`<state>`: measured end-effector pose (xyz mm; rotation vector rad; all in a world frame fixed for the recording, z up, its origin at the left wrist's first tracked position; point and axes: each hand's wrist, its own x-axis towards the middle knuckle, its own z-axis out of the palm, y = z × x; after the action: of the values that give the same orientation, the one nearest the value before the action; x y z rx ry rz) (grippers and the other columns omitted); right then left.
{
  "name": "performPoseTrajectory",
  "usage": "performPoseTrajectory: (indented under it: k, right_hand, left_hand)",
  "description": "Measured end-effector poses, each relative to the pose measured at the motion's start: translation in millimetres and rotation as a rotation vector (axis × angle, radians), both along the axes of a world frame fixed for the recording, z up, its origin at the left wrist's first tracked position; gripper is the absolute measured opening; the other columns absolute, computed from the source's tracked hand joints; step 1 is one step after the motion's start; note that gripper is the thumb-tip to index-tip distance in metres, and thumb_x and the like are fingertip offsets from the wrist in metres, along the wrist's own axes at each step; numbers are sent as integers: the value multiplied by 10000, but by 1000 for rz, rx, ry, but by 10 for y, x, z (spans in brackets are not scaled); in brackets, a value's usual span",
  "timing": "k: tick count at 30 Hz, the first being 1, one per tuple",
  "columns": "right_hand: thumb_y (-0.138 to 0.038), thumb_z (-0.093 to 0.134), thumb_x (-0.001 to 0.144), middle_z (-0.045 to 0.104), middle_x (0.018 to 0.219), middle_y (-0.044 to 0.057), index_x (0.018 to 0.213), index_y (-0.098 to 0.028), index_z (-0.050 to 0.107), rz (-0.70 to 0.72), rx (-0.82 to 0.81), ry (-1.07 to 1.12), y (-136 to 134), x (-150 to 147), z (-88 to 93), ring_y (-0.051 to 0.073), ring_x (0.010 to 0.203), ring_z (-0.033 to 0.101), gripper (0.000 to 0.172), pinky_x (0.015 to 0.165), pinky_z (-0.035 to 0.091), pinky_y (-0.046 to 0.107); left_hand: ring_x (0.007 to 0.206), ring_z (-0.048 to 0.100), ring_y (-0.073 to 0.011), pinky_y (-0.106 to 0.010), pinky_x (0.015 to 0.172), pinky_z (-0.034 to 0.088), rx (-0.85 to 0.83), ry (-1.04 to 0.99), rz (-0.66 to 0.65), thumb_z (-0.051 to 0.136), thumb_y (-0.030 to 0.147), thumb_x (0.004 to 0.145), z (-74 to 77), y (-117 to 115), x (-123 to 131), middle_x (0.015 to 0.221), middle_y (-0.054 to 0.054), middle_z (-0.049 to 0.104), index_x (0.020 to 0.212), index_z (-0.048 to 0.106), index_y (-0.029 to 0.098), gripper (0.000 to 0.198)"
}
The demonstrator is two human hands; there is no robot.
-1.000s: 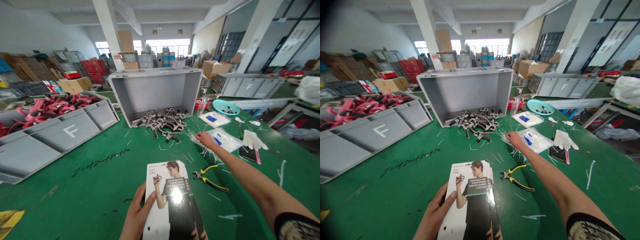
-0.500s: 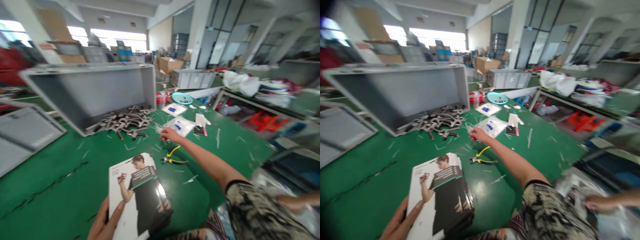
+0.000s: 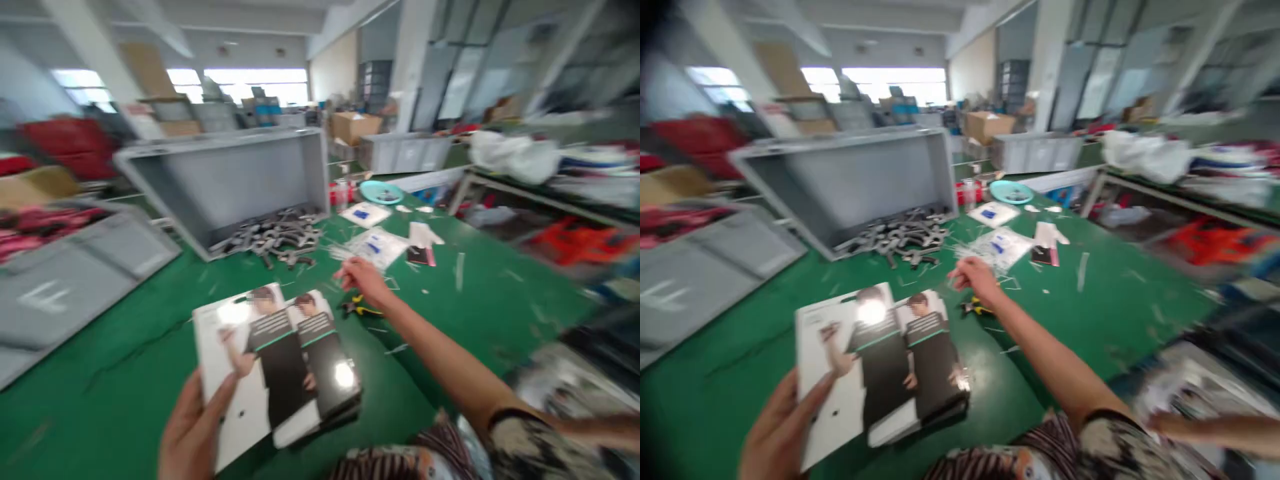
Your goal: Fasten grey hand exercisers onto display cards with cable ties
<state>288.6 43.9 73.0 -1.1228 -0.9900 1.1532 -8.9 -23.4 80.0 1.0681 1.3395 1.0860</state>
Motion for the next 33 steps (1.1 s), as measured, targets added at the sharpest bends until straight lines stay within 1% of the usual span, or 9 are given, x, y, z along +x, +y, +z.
performPoseTrajectory:
  k: [2,3,7,12,16,19,22,28,33]
  right_hand:
    - [-389,634,910,720,769,-32,827,-208,475,55,75,75,98,-132,100,44,536,613,255,539,511,142]
    - [-374,645,907,730,802,-25,857,-213,484,83,110,104,135,-242,139,58,584,647,233,581,536,160]
    - [-372,636,920,743,915,39,932,-223,514,310,134,36,-50,-871,254,176,741,732,192,656,613,311]
    - [-389,611,933,727,879,34,938,-219,528,422,116,-59,-348,-1455,131,176,729,735,189,655,621,308]
    - [-414,603,931,719,920,37,971,-225,548,501,90,-128,-348,-1519,-25,184,796,740,200,741,624,338]
    - [-429,589,936,707,977,55,967,-222,587,551,136,-287,-352,-1494,-62,184,842,734,209,816,612,355]
    - [-436,529,971,701,1012,74,977,-218,591,553,146,-351,-370,-1485,-65,184,844,731,226,804,618,358]
    - [-434,488,996,710,852,49,1005,-237,545,479,141,-380,-404,-1455,-36,177,741,725,205,687,629,329]
    - [-406,474,1005,704,936,71,1003,-233,587,517,158,-459,-410,-1358,-13,185,799,728,207,748,627,333]
  left_hand:
    - [744,718,-275,-348,613,562,-56,-42,51,752,479,718,19,-106,-126,1075,-92,751,1235,645,212,591]
    - [732,713,-255,-327,622,553,-88,-130,21,765,445,716,2,-119,-177,1083,-96,748,1253,630,196,607]
    - [850,699,-228,-281,721,527,-53,-333,42,772,344,725,-88,-137,-319,1155,-101,720,1248,615,164,575]
    - [854,686,-210,-264,735,502,-58,-339,102,756,325,748,-166,-331,-382,1166,-93,711,1218,623,172,512]
    - [779,679,-185,-255,707,492,-115,-410,98,744,361,779,-313,-395,-418,1076,-82,734,1227,616,173,502]
    - [723,664,-179,-257,657,489,-160,-519,190,685,496,814,-451,-351,-419,999,-89,743,1184,652,135,518]
    - [709,640,-159,-243,647,484,-176,-579,268,688,504,812,-537,-302,-399,927,-68,741,1052,705,118,455]
    - [774,658,-151,-230,723,482,-77,-646,260,734,382,797,-530,-243,-401,894,-33,736,931,697,158,263]
    - [718,649,-154,-242,668,471,-111,-586,217,694,439,825,-557,-227,-430,887,-36,733,1028,677,171,337]
